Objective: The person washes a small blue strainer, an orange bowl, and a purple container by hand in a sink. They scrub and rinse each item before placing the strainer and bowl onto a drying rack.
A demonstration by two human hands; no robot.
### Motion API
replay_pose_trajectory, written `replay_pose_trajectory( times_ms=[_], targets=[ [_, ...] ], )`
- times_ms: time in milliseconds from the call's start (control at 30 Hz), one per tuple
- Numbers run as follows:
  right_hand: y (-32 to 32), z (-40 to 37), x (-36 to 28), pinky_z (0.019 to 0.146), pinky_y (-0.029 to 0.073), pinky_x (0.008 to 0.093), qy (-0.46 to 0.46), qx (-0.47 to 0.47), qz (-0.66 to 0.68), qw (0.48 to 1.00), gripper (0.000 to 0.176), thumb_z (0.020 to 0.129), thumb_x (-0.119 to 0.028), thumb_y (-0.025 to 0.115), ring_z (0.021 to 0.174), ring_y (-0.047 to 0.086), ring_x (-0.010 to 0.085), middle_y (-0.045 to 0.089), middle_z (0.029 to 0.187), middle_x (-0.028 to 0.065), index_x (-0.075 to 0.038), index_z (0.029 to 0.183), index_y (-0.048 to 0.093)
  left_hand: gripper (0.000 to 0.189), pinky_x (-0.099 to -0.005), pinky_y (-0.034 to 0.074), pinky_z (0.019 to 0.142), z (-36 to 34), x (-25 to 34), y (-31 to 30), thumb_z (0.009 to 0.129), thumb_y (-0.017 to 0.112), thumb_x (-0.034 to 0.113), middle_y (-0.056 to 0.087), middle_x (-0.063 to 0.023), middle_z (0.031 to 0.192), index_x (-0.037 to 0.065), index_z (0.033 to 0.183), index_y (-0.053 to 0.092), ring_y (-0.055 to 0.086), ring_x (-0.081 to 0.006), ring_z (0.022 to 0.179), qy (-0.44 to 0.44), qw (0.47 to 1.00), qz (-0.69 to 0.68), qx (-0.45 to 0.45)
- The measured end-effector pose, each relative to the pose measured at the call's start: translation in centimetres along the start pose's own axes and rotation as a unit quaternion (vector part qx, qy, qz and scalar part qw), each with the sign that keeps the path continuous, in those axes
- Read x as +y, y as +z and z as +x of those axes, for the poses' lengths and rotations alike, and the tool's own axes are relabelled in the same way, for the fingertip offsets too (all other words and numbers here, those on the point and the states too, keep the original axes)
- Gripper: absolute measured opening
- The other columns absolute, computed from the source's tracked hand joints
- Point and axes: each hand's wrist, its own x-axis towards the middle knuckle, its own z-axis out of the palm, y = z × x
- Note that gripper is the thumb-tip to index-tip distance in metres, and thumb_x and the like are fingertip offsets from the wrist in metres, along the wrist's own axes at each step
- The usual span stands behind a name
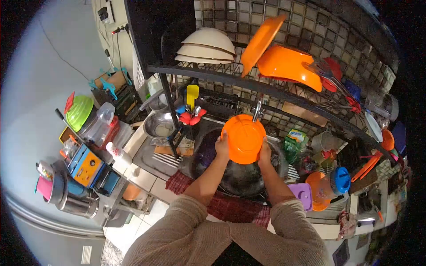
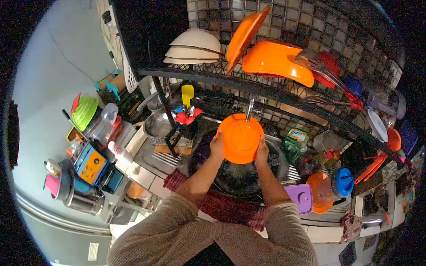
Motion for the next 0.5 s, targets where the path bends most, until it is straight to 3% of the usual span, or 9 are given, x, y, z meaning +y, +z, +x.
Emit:
replay_pose_trajectory(
  times_ms=[67,133,167,267,300,333,400,433,500],
  targets=[
    [2.1,2.1,3.7,0.082,0.045,0.0336,0.002,0.055,-0.026,0.998,0.049,0.095,-0.042,0.043,0.095,0.058,0.0201,0.059,0.108,0.0096,0.002,0.115,0.053,0.041,-0.0341,0.048,0.082,-0.9,1.5,-0.3,0.089,0.058,0.037,0.062,-0.0072,0.103,0.003,0.113,0.054,0.060,-0.0207,0.090,0.060,0.998,0.004,0.031],
    [4.7,3.8,6.7,0.076,0.045,0.0349,-0.129,0.168,0.039,0.976,0.048,0.092,-0.042,0.046,0.086,0.059,0.0222,0.062,0.095,0.0106,0.004,0.100,0.058,0.043,-0.0340,0.048,0.083,-2.6,3.5,-1.1,0.090,0.056,0.038,0.061,-0.0075,0.107,0.004,0.115,0.052,0.060,-0.0206,0.093,0.046,0.998,0.000,0.045],
    [5.2,4.7,7.8,0.077,0.044,0.0362,-0.175,0.188,-0.025,0.966,0.038,0.092,-0.034,0.046,0.082,0.058,0.0242,0.061,0.091,0.0117,0.002,0.097,0.058,0.045,-0.0338,0.047,0.085,-3.7,4.3,-1.6,0.092,0.053,0.040,0.059,-0.0077,0.111,0.004,0.118,0.051,0.059,-0.0206,0.096,0.036,0.997,-0.006,0.062],
    [7.6,3.0,4.1,0.070,0.045,0.0360,-0.292,0.135,-0.197,0.926,0.034,0.092,-0.034,0.048,0.075,0.058,0.0252,0.061,0.082,0.0127,-0.002,0.099,0.058,0.049,-0.0329,0.046,0.085,-5.2,4.4,-3.1,0.094,0.044,0.045,0.055,-0.0073,0.120,0.005,0.123,0.046,0.057,-0.0207,0.102,0.033,0.991,-0.126,0.040],
    [8.4,1.4,1.6,0.070,0.045,0.0360,-0.295,0.142,-0.194,0.925,0.034,0.092,-0.034,0.048,0.075,0.058,0.0252,0.061,0.082,0.0127,-0.002,0.099,0.058,0.059,-0.0337,0.045,0.084,-5.0,3.4,-3.8,0.091,0.033,0.059,0.049,-0.0021,0.128,0.015,0.129,0.042,0.052,-0.0190,0.110,0.013,0.983,-0.178,-0.037],
    [9.1,-0.5,-1.1,0.067,0.044,0.0361,-0.286,0.106,-0.242,0.921,0.033,0.092,-0.034,0.048,0.072,0.058,0.0257,0.060,0.078,0.0138,-0.002,0.096,0.058,0.059,-0.0337,0.045,0.084,-5.8,3.9,-3.9,0.091,0.033,0.059,0.049,-0.0021,0.128,0.015,0.129,0.042,0.052,-0.0190,0.110,0.010,0.983,-0.178,-0.044],
    [8.8,-1.7,-3.3,0.063,0.044,0.0361,-0.280,0.076,-0.290,0.912,0.032,0.093,-0.033,0.048,0.069,0.058,0.0262,0.059,0.075,0.0149,-0.003,0.093,0.057,0.062,-0.0345,0.043,0.085,-8.1,5.7,-3.9,0.085,0.031,0.069,0.048,0.0036,0.129,0.026,0.129,0.042,0.049,-0.0183,0.114,-0.234,0.957,-0.171,0.029],
    [7.7,-1.9,-4.0,0.060,0.043,0.0360,-0.297,0.063,-0.330,0.894,0.032,0.093,-0.033,0.048,0.066,0.057,0.0265,0.057,0.072,0.0154,-0.002,0.090,0.056,0.065,-0.0347,0.041,0.085,-8.0,5.4,-5.0,0.079,0.031,0.074,0.045,0.0080,0.133,0.034,0.130,0.040,0.044,-0.0181,0.119,-0.293,0.936,-0.188,-0.060],
    [5.9,-3.1,-5.5,0.061,0.043,0.0367,-0.285,0.051,-0.375,0.881,0.032,0.095,-0.031,0.046,0.066,0.056,0.0278,0.052,0.071,0.0201,-0.001,0.082,0.050,0.063,-0.0377,0.043,0.085,-8.8,5.2,-4.7,0.082,0.033,0.070,0.047,0.0047,0.131,0.030,0.129,0.042,0.046,-0.0211,0.117,-0.305,0.931,-0.189,-0.069]
  ],
)
